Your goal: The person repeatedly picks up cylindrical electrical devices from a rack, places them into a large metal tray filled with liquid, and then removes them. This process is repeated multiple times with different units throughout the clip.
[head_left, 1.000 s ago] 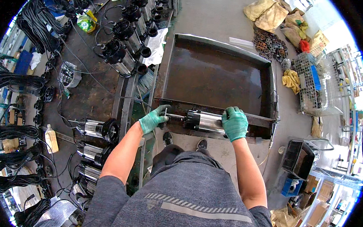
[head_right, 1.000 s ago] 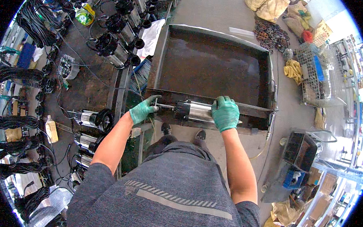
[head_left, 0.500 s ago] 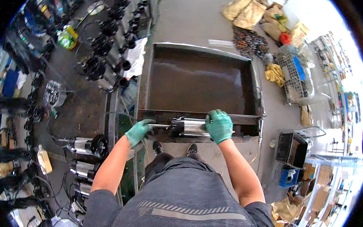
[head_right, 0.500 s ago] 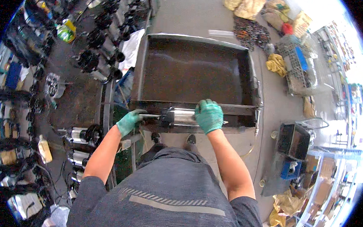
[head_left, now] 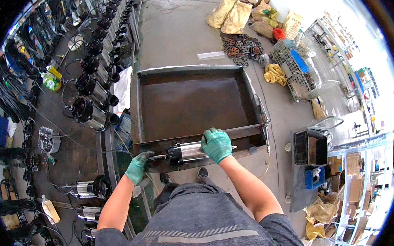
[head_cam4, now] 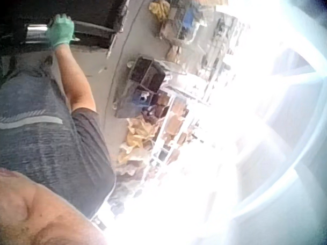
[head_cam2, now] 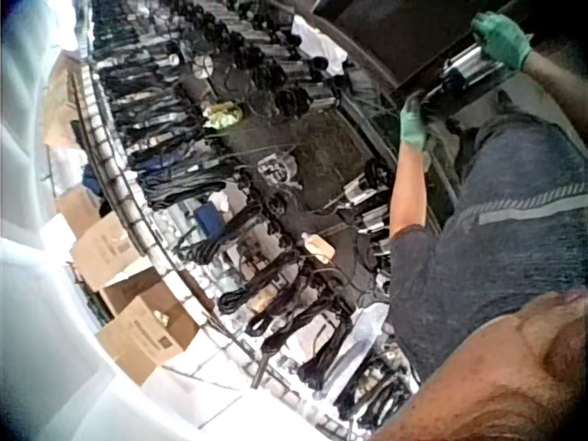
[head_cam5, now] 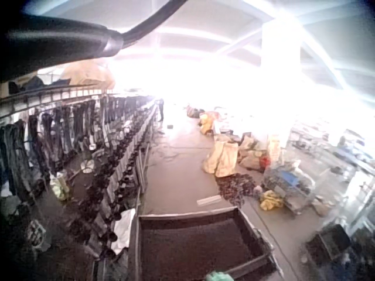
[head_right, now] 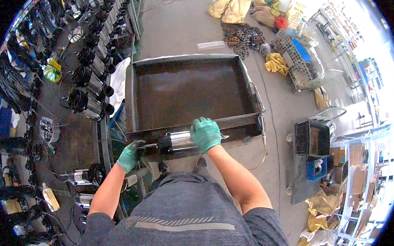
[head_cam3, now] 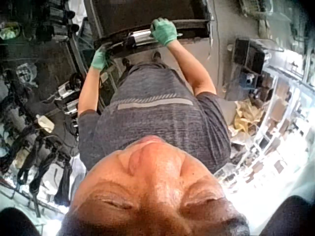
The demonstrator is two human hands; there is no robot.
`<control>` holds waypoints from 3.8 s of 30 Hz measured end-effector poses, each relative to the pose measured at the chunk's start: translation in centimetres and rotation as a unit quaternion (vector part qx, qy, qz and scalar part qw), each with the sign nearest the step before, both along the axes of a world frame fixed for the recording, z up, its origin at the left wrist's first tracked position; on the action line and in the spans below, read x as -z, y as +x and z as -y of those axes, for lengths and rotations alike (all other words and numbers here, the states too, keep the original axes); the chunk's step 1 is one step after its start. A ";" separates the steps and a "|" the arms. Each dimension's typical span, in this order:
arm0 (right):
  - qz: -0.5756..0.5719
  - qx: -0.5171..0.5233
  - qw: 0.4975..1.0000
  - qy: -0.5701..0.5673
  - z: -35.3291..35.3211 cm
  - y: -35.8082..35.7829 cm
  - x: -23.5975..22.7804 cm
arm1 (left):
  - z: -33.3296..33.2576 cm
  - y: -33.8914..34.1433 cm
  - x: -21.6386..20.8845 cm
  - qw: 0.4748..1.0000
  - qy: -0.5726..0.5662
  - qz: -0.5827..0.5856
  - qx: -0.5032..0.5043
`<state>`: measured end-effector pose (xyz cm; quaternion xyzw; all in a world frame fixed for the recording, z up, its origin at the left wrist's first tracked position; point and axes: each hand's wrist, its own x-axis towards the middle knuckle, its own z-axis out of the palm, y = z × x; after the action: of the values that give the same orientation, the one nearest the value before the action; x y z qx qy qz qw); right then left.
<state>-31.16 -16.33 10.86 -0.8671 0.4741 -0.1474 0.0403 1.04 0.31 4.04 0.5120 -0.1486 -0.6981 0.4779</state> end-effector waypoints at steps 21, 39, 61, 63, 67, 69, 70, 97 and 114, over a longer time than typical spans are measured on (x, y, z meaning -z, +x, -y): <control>0.014 0.001 1.000 0.005 0.1 -0.1 0.1 | 0.9 3.1 0.8 0.991 0.014 0.008 0.130; 0.008 0.004 1.000 0.020 0.0 -0.2 0.0 | 1.0 1.6 0.1 0.563 -0.235 0.728 0.312; 0.018 0.012 1.000 0.021 0.1 -0.2 0.0 | 0.5 0.6 0.3 0.710 -0.172 0.660 0.176; 0.020 0.005 0.999 0.027 0.2 -0.1 -0.3 | 1.6 1.6 -0.3 0.818 -0.012 0.536 0.210; 0.020 0.007 0.999 0.026 0.2 -0.2 -0.4 | 3.2 1.8 -0.8 0.956 0.276 0.060 0.075; 0.015 0.001 1.000 0.025 0.2 0.2 -0.7 | 2.4 3.8 2.6 0.956 0.273 -0.080 0.065; 0.016 0.004 1.000 0.026 0.2 0.0 -0.7 | 2.1 3.3 2.4 0.973 0.214 -0.059 0.064; 0.023 0.010 0.999 0.030 0.2 -0.2 -0.1 | 3.0 3.8 -0.5 0.887 0.009 0.267 0.376; 0.009 0.009 0.999 0.043 0.4 -0.2 -0.6 | 1.1 1.9 1.1 0.585 -0.174 0.718 0.335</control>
<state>-31.33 -16.75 11.50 -0.8589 0.4875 -0.1347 0.0804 2.96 -0.84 2.93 0.6676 -0.7230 -0.1754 0.0285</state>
